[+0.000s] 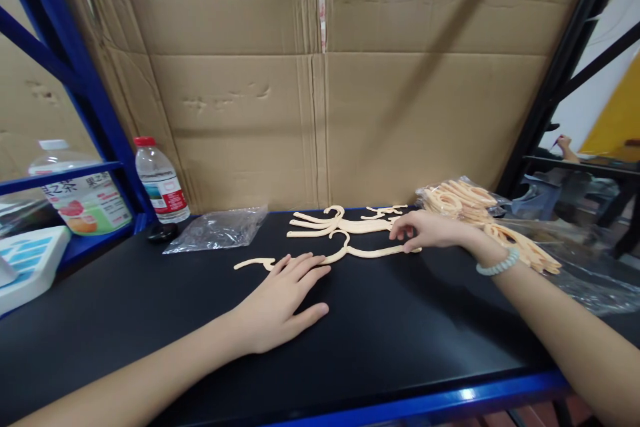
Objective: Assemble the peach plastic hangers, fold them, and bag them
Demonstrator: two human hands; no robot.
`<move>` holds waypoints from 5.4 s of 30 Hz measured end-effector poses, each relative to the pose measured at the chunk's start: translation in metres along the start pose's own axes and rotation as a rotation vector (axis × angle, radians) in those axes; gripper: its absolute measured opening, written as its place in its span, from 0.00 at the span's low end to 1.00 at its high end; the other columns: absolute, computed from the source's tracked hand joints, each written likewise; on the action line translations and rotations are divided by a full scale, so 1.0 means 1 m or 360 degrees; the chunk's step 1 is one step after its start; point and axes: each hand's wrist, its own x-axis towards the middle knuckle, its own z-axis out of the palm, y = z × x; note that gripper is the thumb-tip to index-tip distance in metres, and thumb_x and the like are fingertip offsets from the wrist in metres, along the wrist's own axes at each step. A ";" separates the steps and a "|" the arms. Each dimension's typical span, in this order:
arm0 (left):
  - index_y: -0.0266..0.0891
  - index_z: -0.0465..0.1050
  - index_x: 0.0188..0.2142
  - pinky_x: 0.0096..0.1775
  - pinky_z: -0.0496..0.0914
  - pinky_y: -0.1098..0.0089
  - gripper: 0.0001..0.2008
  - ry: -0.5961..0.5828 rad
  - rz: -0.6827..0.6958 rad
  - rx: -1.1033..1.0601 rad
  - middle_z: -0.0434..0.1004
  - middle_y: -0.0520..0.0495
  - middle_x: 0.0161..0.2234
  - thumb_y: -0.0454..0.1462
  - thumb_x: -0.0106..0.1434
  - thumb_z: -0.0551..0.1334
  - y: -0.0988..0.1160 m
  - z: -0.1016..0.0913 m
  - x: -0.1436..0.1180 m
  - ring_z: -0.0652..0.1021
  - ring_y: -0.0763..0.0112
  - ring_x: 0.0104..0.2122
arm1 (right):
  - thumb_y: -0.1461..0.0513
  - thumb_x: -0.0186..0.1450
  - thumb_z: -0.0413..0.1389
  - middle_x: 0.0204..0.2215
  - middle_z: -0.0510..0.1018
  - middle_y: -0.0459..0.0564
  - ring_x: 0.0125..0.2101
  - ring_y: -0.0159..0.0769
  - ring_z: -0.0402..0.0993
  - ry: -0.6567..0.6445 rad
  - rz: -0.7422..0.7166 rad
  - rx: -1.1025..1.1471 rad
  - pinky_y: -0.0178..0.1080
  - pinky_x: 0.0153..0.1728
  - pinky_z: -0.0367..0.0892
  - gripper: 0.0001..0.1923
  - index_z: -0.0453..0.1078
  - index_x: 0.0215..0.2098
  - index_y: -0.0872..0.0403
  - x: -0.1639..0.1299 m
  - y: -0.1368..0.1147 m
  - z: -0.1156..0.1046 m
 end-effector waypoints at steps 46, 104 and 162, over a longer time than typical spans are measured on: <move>0.42 0.64 0.55 0.57 0.63 0.58 0.18 0.0141 0.0401 -0.0437 0.70 0.42 0.53 0.35 0.65 0.56 0.008 -0.003 -0.001 0.66 0.60 0.56 | 0.67 0.58 0.53 0.35 0.77 0.57 0.38 0.42 0.70 0.0541 -0.0101 -0.0808 0.39 0.37 0.62 0.09 0.76 0.31 0.57 0.093 0.019 -0.011; 0.35 0.70 0.30 0.30 0.65 0.77 0.11 0.1033 -0.0611 -0.2673 0.65 0.53 0.30 0.36 0.53 0.70 -0.035 -0.014 0.011 0.67 0.78 0.29 | 0.59 0.68 0.47 0.32 0.74 0.49 0.30 0.37 0.70 0.0939 -0.0439 0.0111 0.38 0.32 0.65 0.07 0.65 0.39 0.52 -0.001 -0.034 0.035; 0.32 0.69 0.25 0.34 0.75 0.77 0.12 0.1251 -0.0931 -0.2748 0.73 0.49 0.27 0.20 0.61 0.56 -0.022 -0.009 0.012 0.78 0.77 0.26 | 0.63 0.67 0.48 0.33 0.78 0.50 0.31 0.37 0.74 0.1303 -0.0503 -0.0132 0.39 0.33 0.67 0.09 0.69 0.42 0.53 -0.013 -0.062 0.049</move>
